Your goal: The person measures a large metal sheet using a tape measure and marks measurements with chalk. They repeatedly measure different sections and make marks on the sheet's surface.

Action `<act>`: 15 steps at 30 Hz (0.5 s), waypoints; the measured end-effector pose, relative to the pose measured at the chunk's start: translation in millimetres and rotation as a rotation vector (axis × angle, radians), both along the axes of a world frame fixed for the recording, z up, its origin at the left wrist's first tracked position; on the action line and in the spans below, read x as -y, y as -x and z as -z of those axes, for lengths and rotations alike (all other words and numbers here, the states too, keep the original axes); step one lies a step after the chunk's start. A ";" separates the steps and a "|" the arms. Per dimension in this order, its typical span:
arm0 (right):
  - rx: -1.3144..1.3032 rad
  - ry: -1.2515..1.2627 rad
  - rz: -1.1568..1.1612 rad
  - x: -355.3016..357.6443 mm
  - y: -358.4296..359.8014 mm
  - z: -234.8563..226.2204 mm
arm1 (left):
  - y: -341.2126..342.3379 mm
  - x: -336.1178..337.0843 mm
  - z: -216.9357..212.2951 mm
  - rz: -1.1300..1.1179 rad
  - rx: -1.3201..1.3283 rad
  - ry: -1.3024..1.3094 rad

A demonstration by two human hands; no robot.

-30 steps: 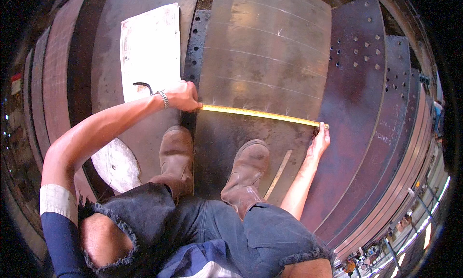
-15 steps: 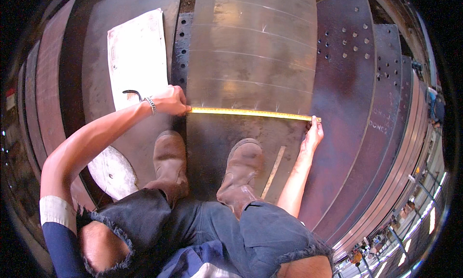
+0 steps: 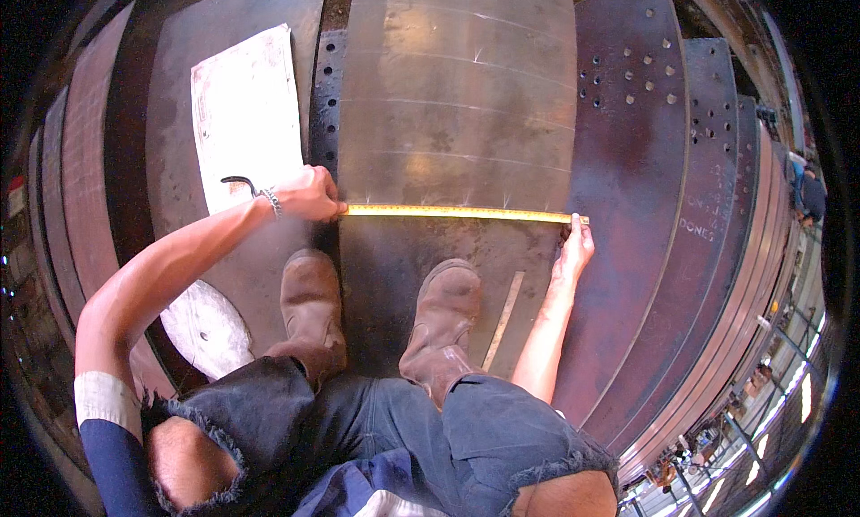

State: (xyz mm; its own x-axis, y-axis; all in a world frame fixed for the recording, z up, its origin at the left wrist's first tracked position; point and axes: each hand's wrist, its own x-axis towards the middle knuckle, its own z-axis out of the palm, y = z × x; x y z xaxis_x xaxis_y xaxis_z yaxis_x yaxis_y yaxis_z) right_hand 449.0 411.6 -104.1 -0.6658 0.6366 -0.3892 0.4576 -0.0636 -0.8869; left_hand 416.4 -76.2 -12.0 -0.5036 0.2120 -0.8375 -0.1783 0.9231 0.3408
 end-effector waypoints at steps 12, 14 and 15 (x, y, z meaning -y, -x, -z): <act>0.013 -0.032 -0.015 2.2 1.1 -3.9 | 5.3 -3.3 -12.6 -0.022 0.044 0.004; 0.003 0.001 0.024 7.2 6.4 -12.1 | 13.8 -3.8 -20.9 -0.040 -0.005 -0.039; -0.003 -0.006 0.021 7.1 12.8 -16.9 | 21.1 -2.1 -25.3 -0.051 -0.028 -0.046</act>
State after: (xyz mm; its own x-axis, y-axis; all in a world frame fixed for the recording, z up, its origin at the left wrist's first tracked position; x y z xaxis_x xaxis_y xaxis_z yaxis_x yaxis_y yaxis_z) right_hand 436.2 404.5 -87.1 -0.6535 0.6528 -0.3831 0.4531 -0.0680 -0.8889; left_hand 395.3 -74.2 13.2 -0.5381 0.2236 -0.8127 -0.2142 0.8962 0.3885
